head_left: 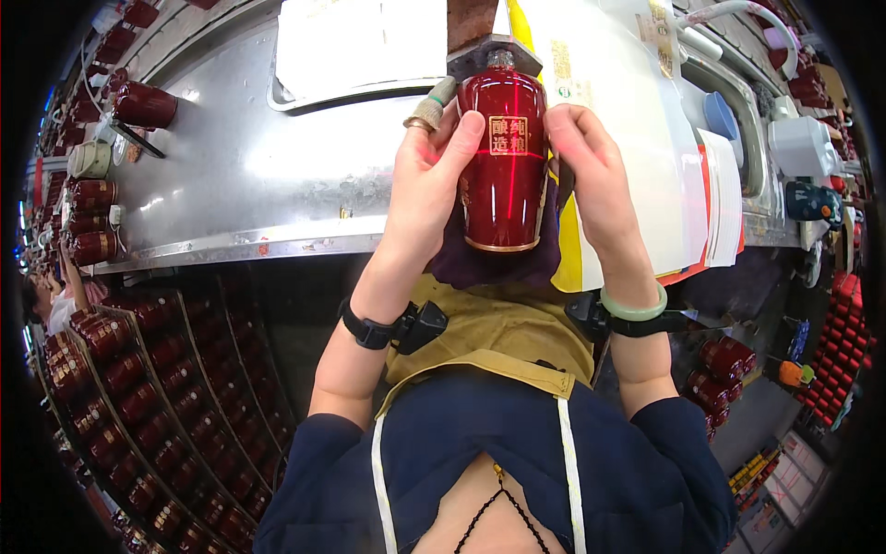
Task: Manually applying decorative labels and neck bands to red liquor bottles at an industrial workstation.
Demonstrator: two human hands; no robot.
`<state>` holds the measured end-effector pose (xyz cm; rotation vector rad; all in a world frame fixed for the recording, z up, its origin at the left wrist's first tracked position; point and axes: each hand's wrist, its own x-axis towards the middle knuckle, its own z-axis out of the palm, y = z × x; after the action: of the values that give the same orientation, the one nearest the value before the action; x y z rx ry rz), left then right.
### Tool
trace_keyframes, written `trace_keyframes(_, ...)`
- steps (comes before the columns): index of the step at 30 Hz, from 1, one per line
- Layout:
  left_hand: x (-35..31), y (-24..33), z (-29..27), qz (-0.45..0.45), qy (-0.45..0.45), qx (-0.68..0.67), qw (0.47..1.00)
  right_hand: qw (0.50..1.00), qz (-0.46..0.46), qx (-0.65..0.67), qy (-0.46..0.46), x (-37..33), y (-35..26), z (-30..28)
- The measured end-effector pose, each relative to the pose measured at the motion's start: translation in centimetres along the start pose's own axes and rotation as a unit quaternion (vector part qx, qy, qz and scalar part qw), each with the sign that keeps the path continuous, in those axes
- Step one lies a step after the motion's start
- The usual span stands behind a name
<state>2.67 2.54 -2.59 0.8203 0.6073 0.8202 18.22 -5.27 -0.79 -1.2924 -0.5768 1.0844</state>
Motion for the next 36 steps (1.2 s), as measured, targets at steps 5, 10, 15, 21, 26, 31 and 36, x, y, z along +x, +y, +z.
trace_keyframes(5,-0.5,-0.3,-0.1,0.027,-0.021,0.050,0.998,0.992,-0.098,-0.074,0.004,-2.4,0.0,-0.3)
trace_keyframes(10,-0.5,-0.5,0.0,0.032,-0.018,0.061,0.997,0.976,-0.117,-0.183,0.018,-4.2,0.3,0.7)
trace_keyframes(15,-0.6,-0.3,0.0,0.022,-0.019,0.068,0.997,0.973,-0.120,-0.194,0.020,-4.3,0.4,0.5)
trace_keyframes(21,-0.6,-0.5,-0.1,0.034,-0.021,0.062,0.997,0.975,-0.119,-0.186,0.023,-4.4,0.4,0.7)
trace_keyframes(26,-0.6,-0.5,0.0,0.025,-0.019,0.054,0.998,0.967,-0.135,-0.211,0.036,-4.3,0.9,0.6)
trace_keyframes(31,-0.4,-0.7,-0.2,0.032,-0.021,0.054,0.998,0.956,-0.162,-0.239,0.048,-4.1,1.1,0.6)
trace_keyframes(36,-0.5,-0.7,-0.2,0.035,-0.019,0.065,0.997,0.972,-0.132,-0.192,0.026,-4.1,0.5,0.4)
